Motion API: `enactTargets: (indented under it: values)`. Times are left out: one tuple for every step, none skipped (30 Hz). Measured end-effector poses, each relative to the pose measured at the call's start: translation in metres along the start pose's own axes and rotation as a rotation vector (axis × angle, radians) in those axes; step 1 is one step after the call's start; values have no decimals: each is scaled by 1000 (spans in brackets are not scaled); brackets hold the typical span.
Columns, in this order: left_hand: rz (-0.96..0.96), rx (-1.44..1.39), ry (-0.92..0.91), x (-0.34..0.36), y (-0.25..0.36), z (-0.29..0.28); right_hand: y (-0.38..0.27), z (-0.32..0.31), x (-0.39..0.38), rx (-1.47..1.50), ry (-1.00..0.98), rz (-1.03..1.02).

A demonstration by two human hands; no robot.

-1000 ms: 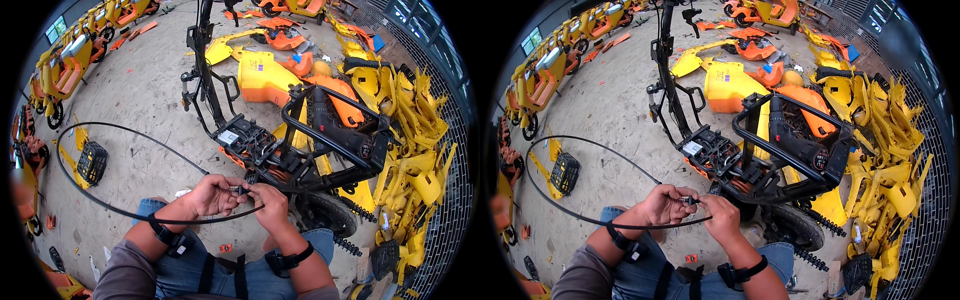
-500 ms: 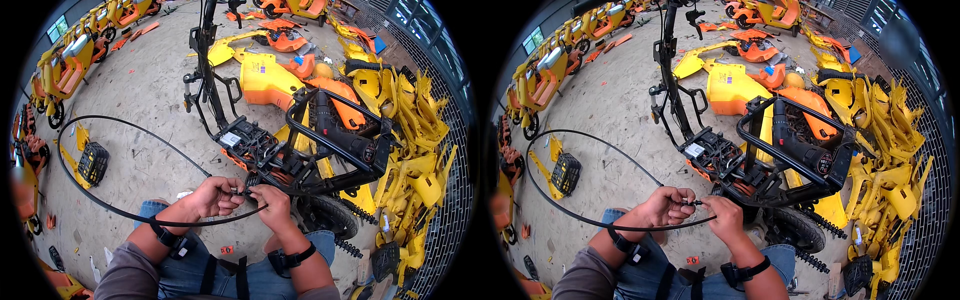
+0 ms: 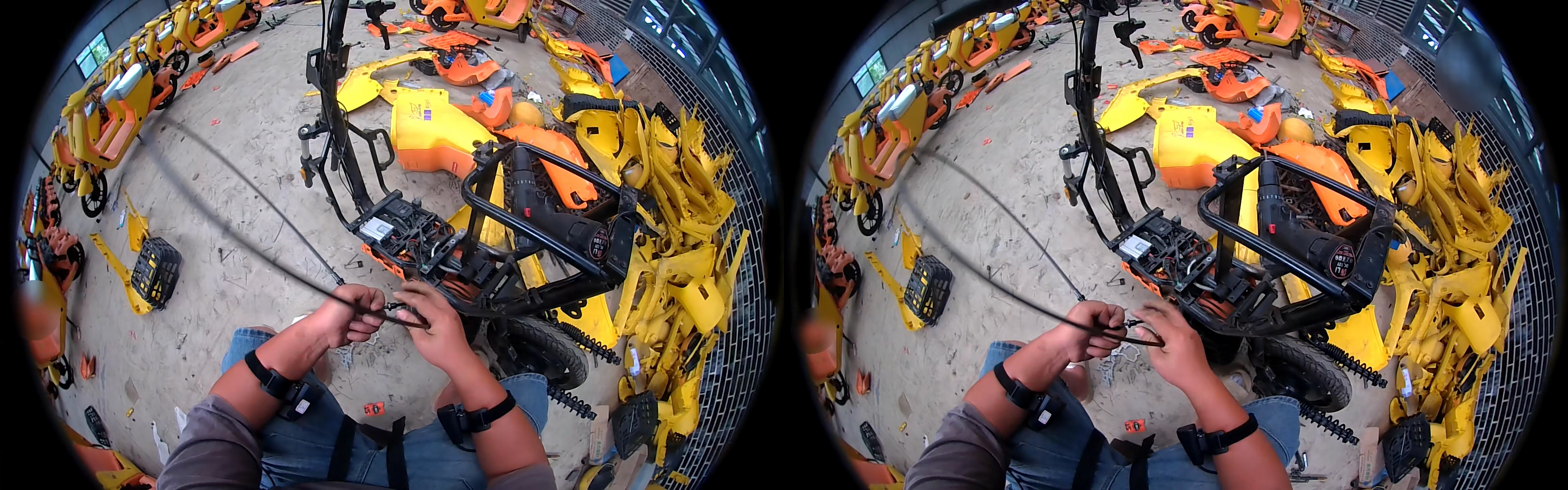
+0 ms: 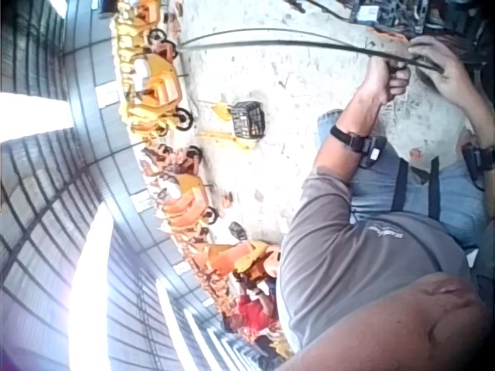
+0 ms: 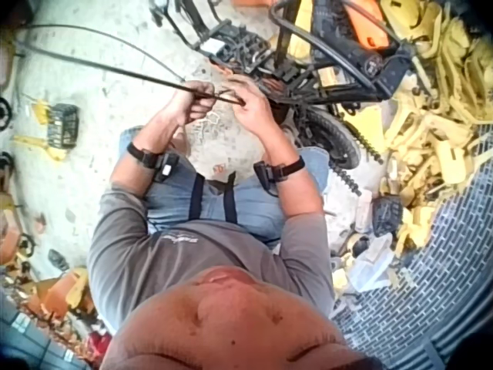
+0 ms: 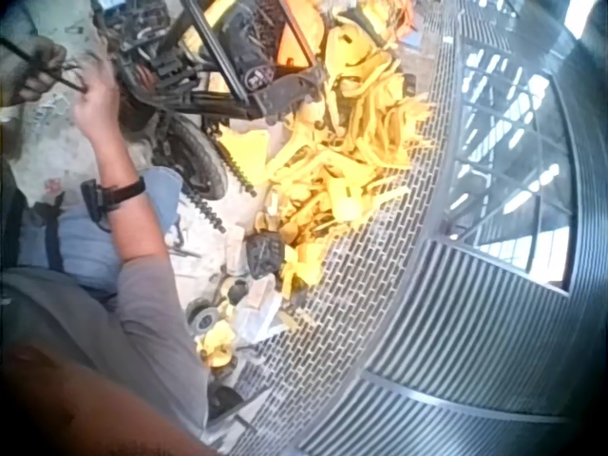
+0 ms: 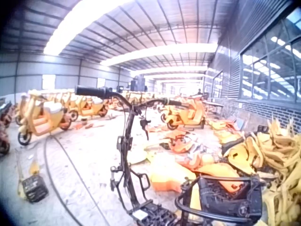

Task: The person manipulates a cable and a spring on a scooter frame by hand, sliding the spring onto the cable and connecting the cable end to a metal bracket on the frame.

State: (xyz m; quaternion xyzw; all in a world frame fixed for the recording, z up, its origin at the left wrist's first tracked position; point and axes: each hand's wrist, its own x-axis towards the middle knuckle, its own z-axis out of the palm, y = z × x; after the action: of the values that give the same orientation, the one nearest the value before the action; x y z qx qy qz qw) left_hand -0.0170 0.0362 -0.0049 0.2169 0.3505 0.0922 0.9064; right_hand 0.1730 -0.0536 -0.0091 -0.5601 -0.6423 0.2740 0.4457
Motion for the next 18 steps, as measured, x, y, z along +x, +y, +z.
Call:
enactTargets:
  values:
    - [-2,1,18,3,-1,-4,-10,-3,2,31,19,-6]
    - [-3,2,36,5,-2,-7,-16,-4,4,61,37,-13]
    - [-11,-1,39,5,-2,-9,-15,-4,3,67,7,10]
    - [-18,-4,38,7,-3,-10,-13,-7,1,69,-22,32]
    - [-26,-6,37,8,-3,-9,-11,-8,-2,71,-52,55]
    - [-25,2,48,8,-3,-7,-5,-4,-4,89,-70,88]
    - [-32,16,39,8,-5,-6,-1,0,-7,103,-87,125]
    - [-38,30,29,10,-8,-7,1,2,-8,118,-103,162]
    - [-45,44,20,11,-9,-7,2,2,-10,88,-82,174]
    - [-48,43,21,12,-10,-7,-2,1,-9,58,-63,187]
    - [-51,41,22,12,-10,-6,-4,0,-8,28,-45,200]
    - [-54,40,24,12,-10,-6,-1,-2,-7,23,0,209]
    - [-46,33,31,11,-10,-8,-1,-6,-6,26,-11,181]
    - [-37,26,38,11,-9,-10,-2,-10,-5,29,-23,153]
    - [-29,19,47,10,-9,-12,-2,-12,-4,33,-35,124]
    - [-28,36,41,11,-8,-9,13,-7,-10,15,-26,55]
    - [-31,51,34,13,-8,-6,12,-5,-15,9,-38,90]
    - [-34,67,27,15,-8,-4,8,-1,-17,3,-50,125]
